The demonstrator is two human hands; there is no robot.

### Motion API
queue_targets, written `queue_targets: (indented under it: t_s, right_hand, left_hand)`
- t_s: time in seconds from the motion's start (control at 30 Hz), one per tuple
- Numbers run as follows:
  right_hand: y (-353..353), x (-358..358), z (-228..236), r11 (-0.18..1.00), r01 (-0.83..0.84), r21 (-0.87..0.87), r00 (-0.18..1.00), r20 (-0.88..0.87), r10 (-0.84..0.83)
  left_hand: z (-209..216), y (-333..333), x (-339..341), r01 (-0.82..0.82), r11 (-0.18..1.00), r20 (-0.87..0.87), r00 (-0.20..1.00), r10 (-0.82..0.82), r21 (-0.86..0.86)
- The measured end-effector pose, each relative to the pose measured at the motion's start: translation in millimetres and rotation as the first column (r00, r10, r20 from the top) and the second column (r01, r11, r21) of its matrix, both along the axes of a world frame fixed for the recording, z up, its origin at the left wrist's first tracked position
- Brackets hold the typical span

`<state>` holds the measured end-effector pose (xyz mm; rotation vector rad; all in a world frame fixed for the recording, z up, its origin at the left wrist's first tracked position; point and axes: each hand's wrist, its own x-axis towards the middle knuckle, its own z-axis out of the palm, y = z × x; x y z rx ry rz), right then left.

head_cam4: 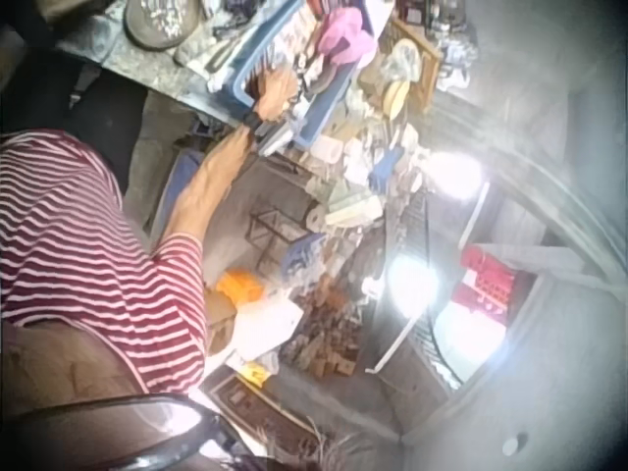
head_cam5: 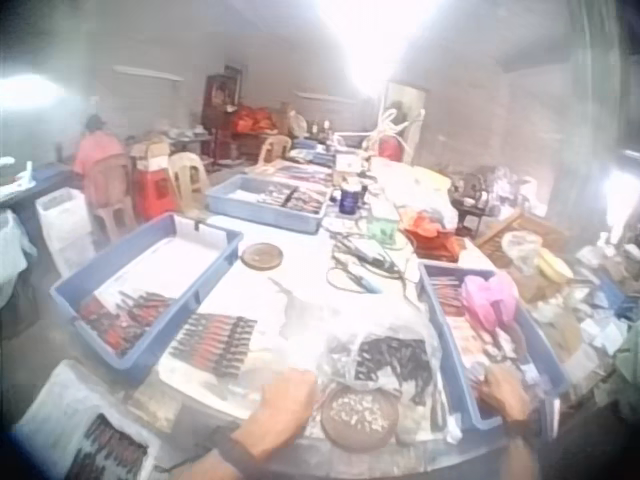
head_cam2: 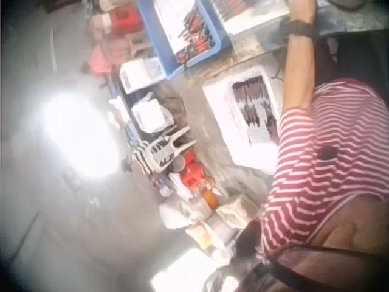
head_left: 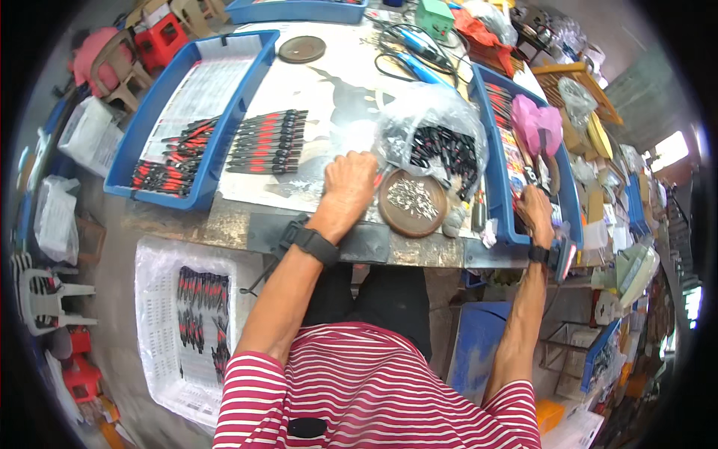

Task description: The person assembles pens by inserting small metal components into black and red pen barrels. They repeatedly pick up a barrel, insert a metal piece, and place the assembled pen into a blue tray. The process is repeated multiple times throughout the clip.

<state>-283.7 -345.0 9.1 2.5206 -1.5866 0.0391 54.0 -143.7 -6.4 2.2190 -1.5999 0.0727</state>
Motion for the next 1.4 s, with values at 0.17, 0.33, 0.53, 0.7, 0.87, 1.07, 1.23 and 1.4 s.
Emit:
queue_targets:
  t_s: [0.17,0.33,0.53,0.7,0.87,1.07,1.23,1.4]
  right_hand:
    - [17.4,7.1,12.1,0.978,0.015,-0.210,0.988,0.153,0.018]
    - [39.2,25.1,26.1,0.952,0.183,-0.245,0.733,0.679,0.034]
    - [105.5,52.3,48.3,0.997,0.061,-0.054,0.318,0.948,0.032]
    - [166.8,97.6,52.8,0.982,-0.188,0.029,0.223,0.975,0.014]
    - [216.3,146.5,45.9,0.925,-0.379,0.031,0.431,0.890,0.147]
    - [252.0,173.3,51.4,0.876,-0.467,-0.119,0.409,0.850,0.333]
    - [257.8,179.5,47.6,0.845,-0.520,0.124,0.190,0.981,-0.027]
    - [244.2,189.3,46.5,0.779,-0.621,0.090,0.189,0.981,0.036]
  left_hand:
    - [2.4,-2.0,-11.3,-0.077,0.997,-0.028,0.997,0.078,0.024]
    - [5.8,-3.9,-13.5,-0.118,0.987,-0.113,0.985,0.130,0.105]
    - [20.6,3.4,-13.1,-0.117,0.993,-0.157,0.981,0.112,-0.023]
    - [47.7,27.7,-27.7,-0.110,0.886,-0.338,0.939,-0.056,-0.451]
    - [70.7,78.1,-44.8,-0.028,0.784,-0.443,0.837,-0.321,-0.621]
    - [61.2,110.1,-35.2,-0.004,0.806,-0.534,0.751,-0.389,-0.592]
    - [56.0,119.9,-34.1,-0.055,0.809,-0.683,0.572,-0.455,-0.585]
    - [55.4,120.6,-29.2,-0.079,0.811,-0.718,0.522,-0.461,-0.579]
